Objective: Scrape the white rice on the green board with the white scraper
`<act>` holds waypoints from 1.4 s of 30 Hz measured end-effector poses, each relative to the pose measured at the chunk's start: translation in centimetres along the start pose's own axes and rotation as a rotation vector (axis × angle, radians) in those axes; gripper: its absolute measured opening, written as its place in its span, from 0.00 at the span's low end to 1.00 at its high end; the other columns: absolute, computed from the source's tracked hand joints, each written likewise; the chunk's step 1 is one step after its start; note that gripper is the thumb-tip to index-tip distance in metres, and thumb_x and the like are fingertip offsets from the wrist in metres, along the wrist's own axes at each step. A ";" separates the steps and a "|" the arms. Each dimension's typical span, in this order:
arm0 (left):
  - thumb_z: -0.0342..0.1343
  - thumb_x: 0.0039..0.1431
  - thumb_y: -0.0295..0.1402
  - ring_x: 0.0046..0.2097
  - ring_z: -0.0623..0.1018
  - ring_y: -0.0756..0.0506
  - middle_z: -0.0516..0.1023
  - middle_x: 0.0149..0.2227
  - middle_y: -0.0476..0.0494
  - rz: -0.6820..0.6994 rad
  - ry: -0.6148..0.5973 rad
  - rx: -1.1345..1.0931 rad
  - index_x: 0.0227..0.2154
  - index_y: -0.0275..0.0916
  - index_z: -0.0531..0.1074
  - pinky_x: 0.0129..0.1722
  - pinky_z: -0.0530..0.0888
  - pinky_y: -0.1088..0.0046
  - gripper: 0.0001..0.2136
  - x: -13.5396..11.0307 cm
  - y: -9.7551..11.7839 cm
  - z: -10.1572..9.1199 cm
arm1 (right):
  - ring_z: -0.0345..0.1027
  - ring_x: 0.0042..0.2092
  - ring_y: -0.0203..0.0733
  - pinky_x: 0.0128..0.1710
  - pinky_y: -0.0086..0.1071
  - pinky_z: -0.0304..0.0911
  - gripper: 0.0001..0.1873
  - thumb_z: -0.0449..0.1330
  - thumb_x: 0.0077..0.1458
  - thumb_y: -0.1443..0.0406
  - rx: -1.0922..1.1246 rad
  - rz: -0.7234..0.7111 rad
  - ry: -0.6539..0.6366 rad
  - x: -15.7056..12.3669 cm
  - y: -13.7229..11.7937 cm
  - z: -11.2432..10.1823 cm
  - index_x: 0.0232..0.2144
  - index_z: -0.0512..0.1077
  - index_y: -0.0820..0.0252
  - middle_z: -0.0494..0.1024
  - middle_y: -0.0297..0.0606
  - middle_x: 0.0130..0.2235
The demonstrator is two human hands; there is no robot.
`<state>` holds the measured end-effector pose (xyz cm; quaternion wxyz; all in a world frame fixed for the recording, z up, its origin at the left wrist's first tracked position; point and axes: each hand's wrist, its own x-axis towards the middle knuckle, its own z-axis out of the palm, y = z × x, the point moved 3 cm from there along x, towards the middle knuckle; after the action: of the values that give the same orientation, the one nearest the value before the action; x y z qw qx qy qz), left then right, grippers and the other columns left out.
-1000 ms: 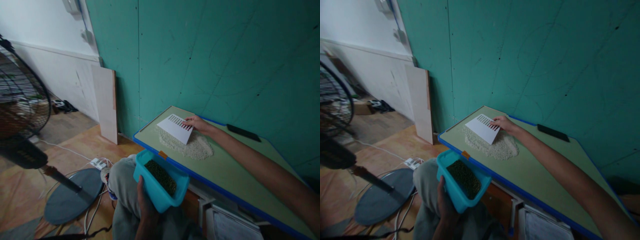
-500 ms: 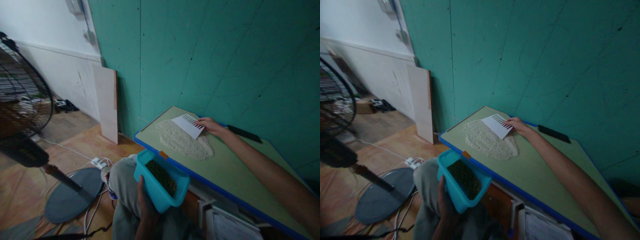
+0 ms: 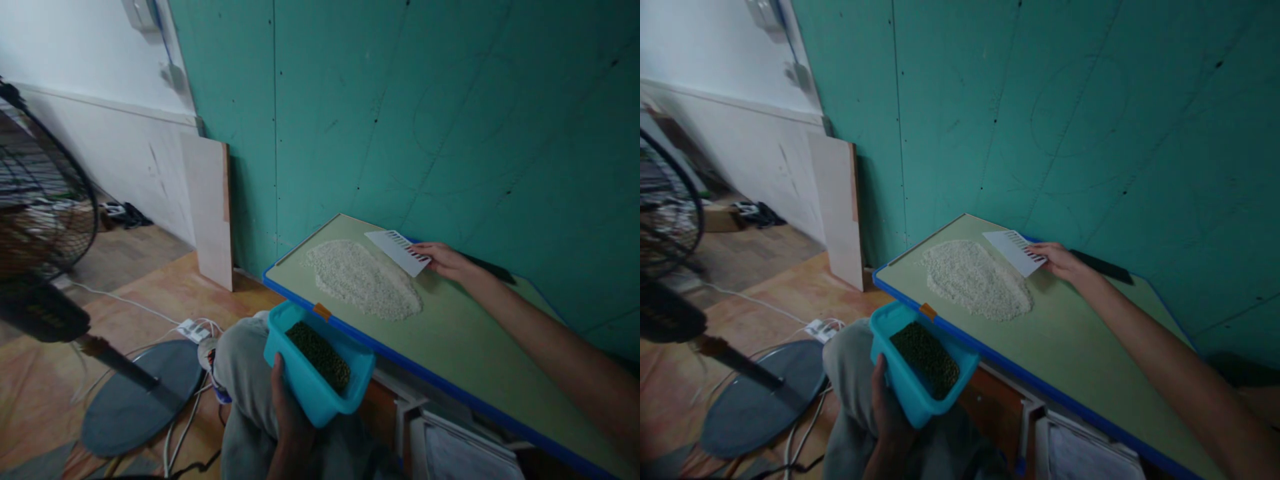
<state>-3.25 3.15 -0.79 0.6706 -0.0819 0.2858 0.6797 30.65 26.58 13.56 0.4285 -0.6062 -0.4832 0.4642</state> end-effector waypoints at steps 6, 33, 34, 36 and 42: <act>0.54 0.62 0.44 0.48 0.81 0.33 0.83 0.47 0.40 0.025 0.021 0.024 0.65 0.45 0.61 0.55 0.72 0.50 0.29 0.1 -0.1 -0.1 | 0.75 0.31 0.39 0.30 0.30 0.70 0.06 0.68 0.49 0.69 -0.065 0.042 -0.165 -2.6 0.5 -0.6 0.33 0.78 0.63 0.82 0.42 0.33; 0.53 0.64 0.42 0.46 0.82 0.37 0.84 0.44 0.43 0.000 0.114 0.025 0.62 0.46 0.67 0.48 0.77 0.60 0.24 -0.3 0.2 0.1 | 0.72 0.25 0.33 0.27 0.26 0.68 0.04 0.67 0.50 0.74 -0.015 -0.076 -0.004 4.7 0.1 2.7 0.30 0.79 0.64 0.82 0.39 0.28; 0.53 0.64 0.43 0.45 0.82 0.38 0.84 0.44 0.44 0.000 0.115 0.021 0.62 0.47 0.66 0.48 0.77 0.61 0.24 -0.3 0.1 0.0 | 0.72 0.25 0.33 0.27 0.26 0.68 0.03 0.66 0.51 0.74 -0.009 -0.083 0.022 4.7 0.1 2.6 0.30 0.79 0.64 0.82 0.38 0.28; 0.55 0.63 0.42 0.45 0.82 0.39 0.84 0.45 0.46 0.008 0.109 0.026 0.63 0.49 0.65 0.49 0.77 0.63 0.25 -0.1 0.1 -0.3 | 0.71 0.24 0.33 0.26 0.25 0.66 0.03 0.65 0.52 0.74 -0.001 -0.097 0.071 4.6 0.2 2.6 0.31 0.79 0.64 0.82 0.38 0.27; 0.55 0.62 0.43 0.44 0.82 0.39 0.84 0.45 0.46 0.013 0.120 0.044 0.65 0.52 0.60 0.51 0.75 0.60 0.28 0.1 0.0 -0.3 | 0.69 0.23 0.32 0.25 0.25 0.64 0.03 0.65 0.51 0.74 0.022 -0.125 0.171 4.3 0.2 2.5 0.29 0.78 0.65 0.81 0.38 0.27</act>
<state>-3.39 3.04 -1.09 0.6494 -0.1058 0.3410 0.6714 28.67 30.97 12.20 0.5029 -0.6076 -0.4765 0.3884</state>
